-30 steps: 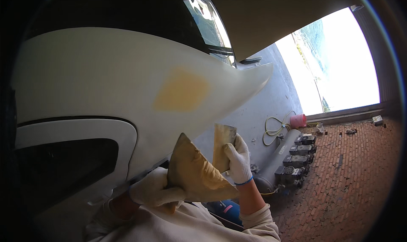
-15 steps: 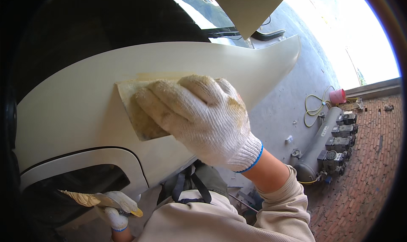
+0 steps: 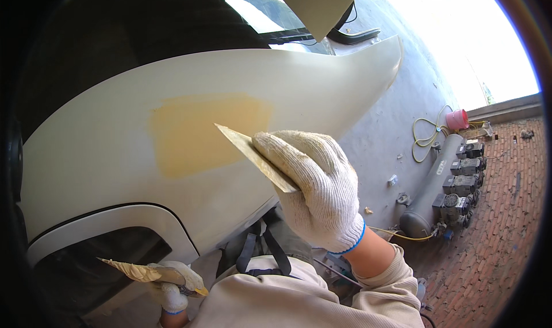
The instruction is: The person mixes body filler with a hardener on a mixing board, then uses a spreader to apply the filler to the rear quarter panel and bumper of a white car. The person smooths the filler across the surface to fill imperfections.
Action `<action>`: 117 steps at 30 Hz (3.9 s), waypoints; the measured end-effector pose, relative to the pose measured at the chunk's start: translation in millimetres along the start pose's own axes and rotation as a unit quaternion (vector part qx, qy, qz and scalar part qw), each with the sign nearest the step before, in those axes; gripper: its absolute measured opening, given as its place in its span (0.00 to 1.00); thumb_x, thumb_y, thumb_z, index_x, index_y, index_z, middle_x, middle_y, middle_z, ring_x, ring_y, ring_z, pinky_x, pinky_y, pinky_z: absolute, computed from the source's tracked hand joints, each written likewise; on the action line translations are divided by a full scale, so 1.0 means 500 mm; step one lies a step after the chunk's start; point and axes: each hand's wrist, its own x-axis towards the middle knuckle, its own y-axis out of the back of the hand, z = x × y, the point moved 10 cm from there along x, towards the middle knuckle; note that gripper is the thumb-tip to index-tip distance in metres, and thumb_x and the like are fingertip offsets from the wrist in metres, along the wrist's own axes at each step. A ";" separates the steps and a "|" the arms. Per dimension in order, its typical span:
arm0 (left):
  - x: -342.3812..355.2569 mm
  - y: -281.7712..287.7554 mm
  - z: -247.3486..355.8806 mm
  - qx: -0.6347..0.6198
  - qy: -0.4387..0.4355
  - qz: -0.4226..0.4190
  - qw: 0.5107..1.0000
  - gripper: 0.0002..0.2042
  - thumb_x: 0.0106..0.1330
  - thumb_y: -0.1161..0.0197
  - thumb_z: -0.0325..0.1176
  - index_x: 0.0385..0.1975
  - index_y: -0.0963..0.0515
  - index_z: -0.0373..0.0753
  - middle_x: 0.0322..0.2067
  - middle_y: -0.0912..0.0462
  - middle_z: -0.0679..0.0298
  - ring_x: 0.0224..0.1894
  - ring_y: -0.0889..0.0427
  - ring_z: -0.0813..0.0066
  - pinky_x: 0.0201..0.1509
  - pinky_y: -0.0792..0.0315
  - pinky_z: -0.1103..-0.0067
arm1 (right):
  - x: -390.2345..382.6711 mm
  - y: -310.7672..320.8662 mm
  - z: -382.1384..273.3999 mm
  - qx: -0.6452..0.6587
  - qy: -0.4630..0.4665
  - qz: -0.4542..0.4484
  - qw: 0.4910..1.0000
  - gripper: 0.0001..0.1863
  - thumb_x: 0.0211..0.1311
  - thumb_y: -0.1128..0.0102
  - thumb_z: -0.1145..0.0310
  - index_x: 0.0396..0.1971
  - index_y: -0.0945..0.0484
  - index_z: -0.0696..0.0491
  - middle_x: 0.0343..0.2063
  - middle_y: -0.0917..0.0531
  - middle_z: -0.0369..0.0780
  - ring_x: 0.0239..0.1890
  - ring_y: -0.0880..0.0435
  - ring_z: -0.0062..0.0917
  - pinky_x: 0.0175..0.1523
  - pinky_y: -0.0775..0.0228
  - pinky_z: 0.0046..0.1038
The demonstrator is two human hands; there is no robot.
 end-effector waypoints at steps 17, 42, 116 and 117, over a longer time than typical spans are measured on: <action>-0.025 -0.038 -0.032 0.039 0.058 -0.054 0.996 0.22 0.70 0.30 0.41 0.49 0.27 0.27 0.30 0.14 0.52 0.27 0.14 0.65 0.30 0.19 0.71 | -0.020 -0.045 -0.115 -0.036 0.163 -0.034 0.985 0.26 0.47 0.22 0.66 0.49 0.14 0.53 0.49 0.14 0.42 0.44 0.14 0.34 0.46 0.21 0.34; 0.062 -0.205 0.090 0.061 0.112 -0.124 0.984 0.07 0.72 0.37 0.25 0.41 0.23 0.27 0.26 0.15 0.59 0.23 0.18 0.82 0.25 0.24 0.82 | -0.180 -0.076 -0.135 0.214 -0.002 -0.193 0.958 0.24 0.61 0.34 0.75 0.59 0.16 0.48 0.49 0.13 0.37 0.48 0.15 0.32 0.53 0.22 0.34; 0.106 0.133 0.306 0.180 -0.265 0.189 0.928 0.17 0.76 0.50 0.48 0.27 0.37 0.45 0.19 0.37 0.71 0.17 0.33 0.76 0.21 0.31 0.78 | -0.049 -0.137 -0.183 0.016 -0.021 0.154 0.988 0.27 0.39 0.24 0.71 0.47 0.09 0.38 0.51 0.17 0.32 0.52 0.21 0.33 0.53 0.24 0.35; 0.105 0.131 0.308 0.182 -0.267 0.189 0.927 0.17 0.77 0.51 0.48 0.27 0.37 0.45 0.19 0.37 0.71 0.17 0.33 0.76 0.21 0.31 0.77 | -0.044 -0.121 -0.180 0.009 -0.017 0.151 0.988 0.27 0.38 0.24 0.72 0.47 0.09 0.41 0.50 0.16 0.35 0.51 0.20 0.34 0.54 0.24 0.35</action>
